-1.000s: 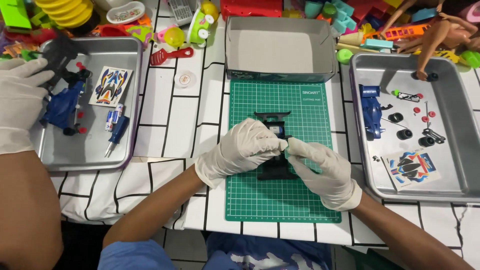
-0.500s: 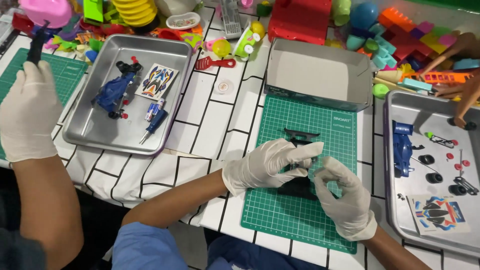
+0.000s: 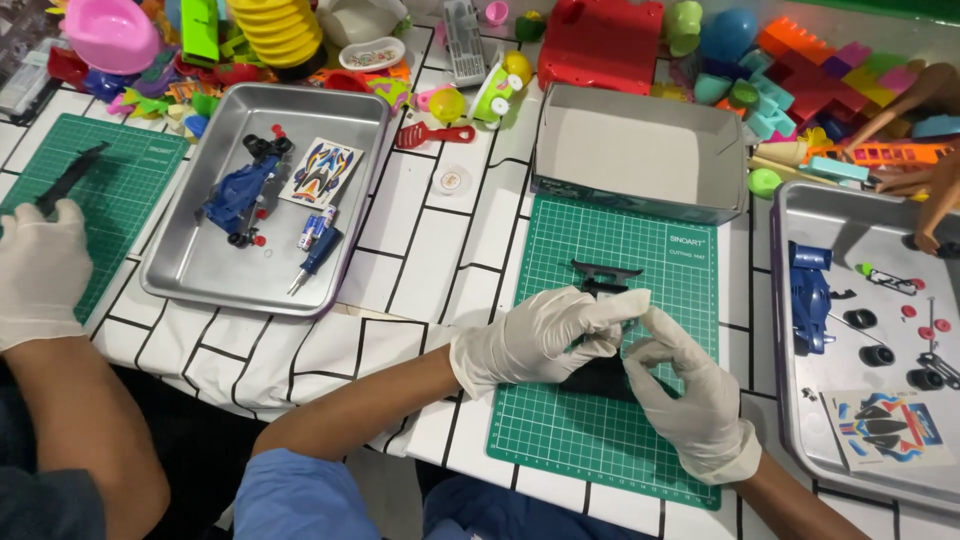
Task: Assembling a toy car chassis by inserting batteries and attaching a plastic motor cover on a cutting mat.
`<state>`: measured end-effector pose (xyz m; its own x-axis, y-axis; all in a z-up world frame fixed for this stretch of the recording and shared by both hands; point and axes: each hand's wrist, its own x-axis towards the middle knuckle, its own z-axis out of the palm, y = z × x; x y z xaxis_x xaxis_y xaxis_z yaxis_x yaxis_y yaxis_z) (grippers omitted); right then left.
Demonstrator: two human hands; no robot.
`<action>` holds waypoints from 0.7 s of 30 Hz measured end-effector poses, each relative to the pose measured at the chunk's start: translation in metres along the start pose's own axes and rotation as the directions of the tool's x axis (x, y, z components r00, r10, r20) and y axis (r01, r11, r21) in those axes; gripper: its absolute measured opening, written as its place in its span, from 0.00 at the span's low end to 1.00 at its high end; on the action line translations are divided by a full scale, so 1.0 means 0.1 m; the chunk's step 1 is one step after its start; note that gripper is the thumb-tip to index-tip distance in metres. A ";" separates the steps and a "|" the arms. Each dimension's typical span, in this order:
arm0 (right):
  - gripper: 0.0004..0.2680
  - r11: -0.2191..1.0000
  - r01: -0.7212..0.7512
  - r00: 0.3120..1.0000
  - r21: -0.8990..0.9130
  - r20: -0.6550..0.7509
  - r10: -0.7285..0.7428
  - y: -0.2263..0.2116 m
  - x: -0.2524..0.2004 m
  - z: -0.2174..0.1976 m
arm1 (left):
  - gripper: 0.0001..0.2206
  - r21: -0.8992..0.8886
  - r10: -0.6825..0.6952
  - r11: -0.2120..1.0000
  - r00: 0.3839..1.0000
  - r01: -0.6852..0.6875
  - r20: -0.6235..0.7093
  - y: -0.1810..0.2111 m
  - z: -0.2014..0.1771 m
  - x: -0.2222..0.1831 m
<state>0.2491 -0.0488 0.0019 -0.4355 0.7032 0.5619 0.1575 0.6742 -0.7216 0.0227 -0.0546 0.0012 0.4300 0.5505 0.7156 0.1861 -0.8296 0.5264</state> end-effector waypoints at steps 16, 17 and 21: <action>0.23 0.735 -0.676 0.734 0.044 0.122 0.668 -0.02 0.12 -0.09 | 0.25 0.386 -0.171 0.900 0.979 0.201 -0.110 -0.17 0.14 -0.06; 0.22 0.738 -0.673 0.739 0.053 0.098 0.666 -0.03 0.14 -0.09 | 0.22 0.399 -0.147 0.895 0.977 0.199 -0.156 -0.17 0.10 -0.02; 0.22 0.753 -0.655 0.755 0.067 0.025 0.655 -0.33 0.31 -0.24 | 0.24 0.394 -0.203 0.869 0.942 0.299 -0.267 -0.18 -0.03 0.01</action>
<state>0.2516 -0.0438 0.0531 -0.2481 0.9670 -0.0581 0.3441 0.0319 -0.9384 0.0170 -0.0386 -0.0056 0.1312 0.7118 0.6900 0.6384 -0.5932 0.4906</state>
